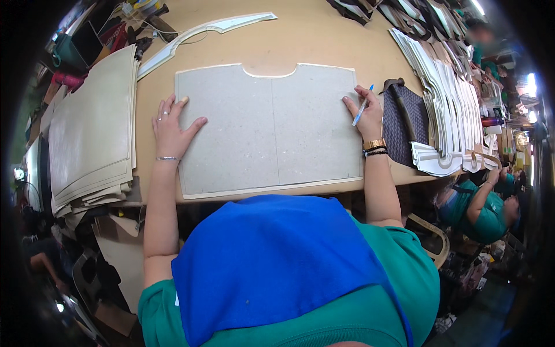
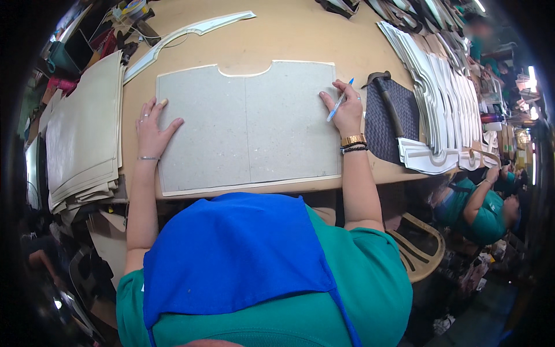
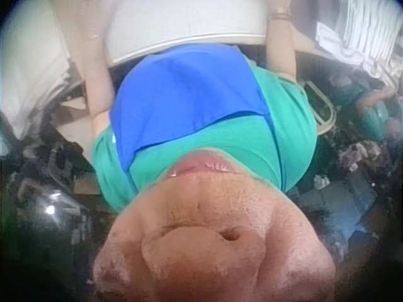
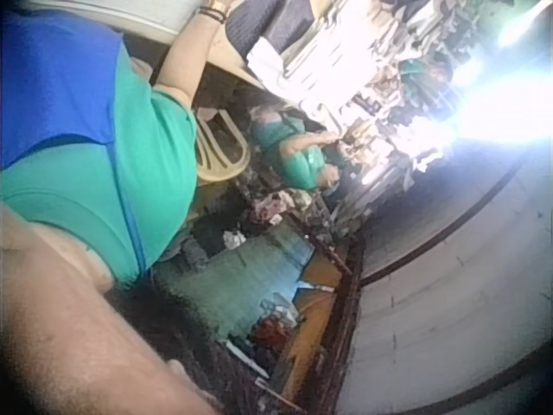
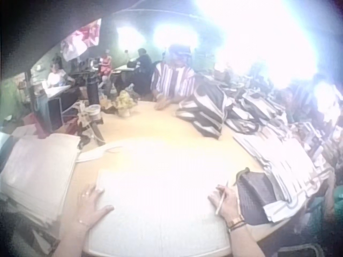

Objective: The person places a pattern on a stack of beige fabric and traces the outline with a blue pen. They then lift the pattern, flip the fabric stack over, and repeat the tracing process on the other side.

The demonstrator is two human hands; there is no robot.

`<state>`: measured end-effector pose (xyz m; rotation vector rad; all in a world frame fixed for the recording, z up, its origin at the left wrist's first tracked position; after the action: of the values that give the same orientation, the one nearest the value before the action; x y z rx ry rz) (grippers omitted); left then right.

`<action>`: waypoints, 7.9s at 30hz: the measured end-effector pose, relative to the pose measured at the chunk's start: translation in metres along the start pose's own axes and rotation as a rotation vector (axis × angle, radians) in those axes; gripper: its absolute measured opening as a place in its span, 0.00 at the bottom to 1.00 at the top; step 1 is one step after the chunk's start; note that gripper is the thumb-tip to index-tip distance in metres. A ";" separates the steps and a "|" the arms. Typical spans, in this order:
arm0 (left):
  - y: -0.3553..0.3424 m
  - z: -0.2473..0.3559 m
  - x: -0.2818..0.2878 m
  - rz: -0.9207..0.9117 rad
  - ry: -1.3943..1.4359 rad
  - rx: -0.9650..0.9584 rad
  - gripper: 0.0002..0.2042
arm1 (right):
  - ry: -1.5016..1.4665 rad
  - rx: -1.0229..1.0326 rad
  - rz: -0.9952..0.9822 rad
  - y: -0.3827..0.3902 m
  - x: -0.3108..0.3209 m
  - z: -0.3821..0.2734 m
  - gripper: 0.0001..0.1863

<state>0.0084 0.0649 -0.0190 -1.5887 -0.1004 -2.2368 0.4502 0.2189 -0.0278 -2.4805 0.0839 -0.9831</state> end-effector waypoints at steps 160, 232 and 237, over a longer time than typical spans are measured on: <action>-0.040 0.030 -0.001 -0.370 -0.425 -0.167 0.63 | -0.372 0.017 -0.264 0.143 0.087 -0.053 0.01; 0.506 -0.249 0.048 -0.327 -0.363 1.670 0.50 | -0.601 0.177 0.383 0.006 0.139 -0.111 0.18; 0.481 -0.243 0.034 -0.161 -0.225 1.757 0.53 | 0.473 0.762 0.412 -0.005 0.157 -0.054 0.24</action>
<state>-0.0473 -0.4550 -0.1536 -0.6828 -1.6802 -1.0493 0.5305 0.1666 0.1084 -1.4432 0.2960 -1.1254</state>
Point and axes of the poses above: each hand's wrist, its own y-axis away from the middle knuckle, its own x-axis out of the back of the hand, z = x × y, the point moved 1 cm from there along -y, towards the middle knuckle, and after that the axes turned 4 degrees about x, right-handed, at the moved point
